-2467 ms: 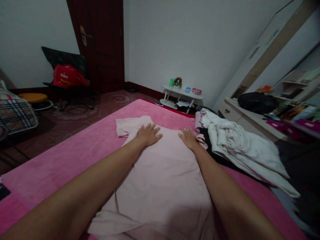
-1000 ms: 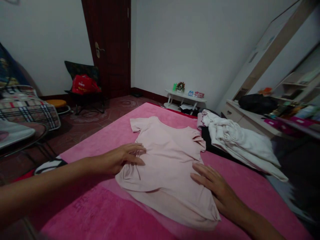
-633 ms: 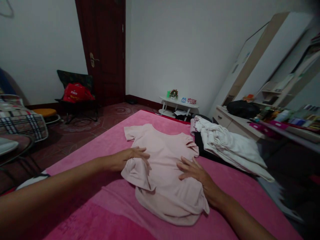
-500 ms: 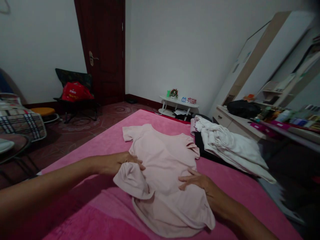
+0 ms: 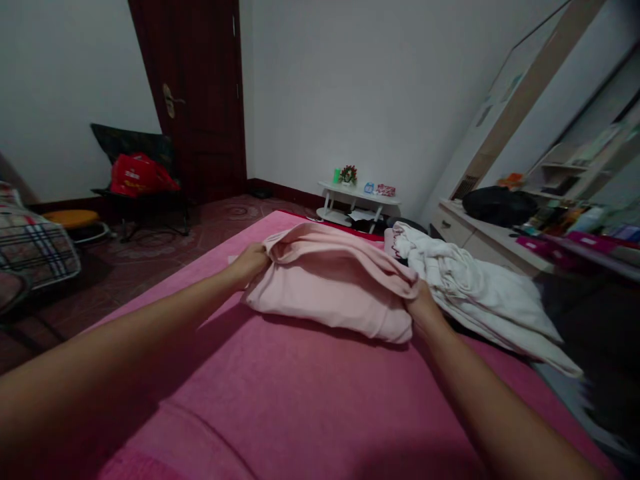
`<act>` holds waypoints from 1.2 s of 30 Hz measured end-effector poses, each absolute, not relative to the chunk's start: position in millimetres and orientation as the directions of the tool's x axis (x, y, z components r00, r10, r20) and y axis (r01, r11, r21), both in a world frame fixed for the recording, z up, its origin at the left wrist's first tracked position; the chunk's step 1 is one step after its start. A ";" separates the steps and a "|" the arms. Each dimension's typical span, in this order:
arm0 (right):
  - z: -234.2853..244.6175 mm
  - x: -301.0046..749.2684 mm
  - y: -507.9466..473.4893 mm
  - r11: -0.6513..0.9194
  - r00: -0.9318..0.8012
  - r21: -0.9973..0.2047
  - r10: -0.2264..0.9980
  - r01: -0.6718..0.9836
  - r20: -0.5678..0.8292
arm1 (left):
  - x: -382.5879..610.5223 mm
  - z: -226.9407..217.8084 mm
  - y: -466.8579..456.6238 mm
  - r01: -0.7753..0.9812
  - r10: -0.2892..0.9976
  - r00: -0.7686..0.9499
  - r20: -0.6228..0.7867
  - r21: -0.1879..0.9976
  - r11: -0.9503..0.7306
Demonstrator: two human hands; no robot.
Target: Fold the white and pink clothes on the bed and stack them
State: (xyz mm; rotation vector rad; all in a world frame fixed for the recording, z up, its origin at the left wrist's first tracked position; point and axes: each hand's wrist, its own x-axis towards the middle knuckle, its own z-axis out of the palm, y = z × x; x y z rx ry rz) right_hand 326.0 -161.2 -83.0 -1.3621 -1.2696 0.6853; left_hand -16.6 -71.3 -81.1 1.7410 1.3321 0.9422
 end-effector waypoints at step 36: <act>-132.5 310.7 -101.7 0.050 -0.052 0.027 0.997 0.998 0.063 | 3.9 -134.7 -21.3 0.800 0.806 0.587 0.078 0.095 -0.592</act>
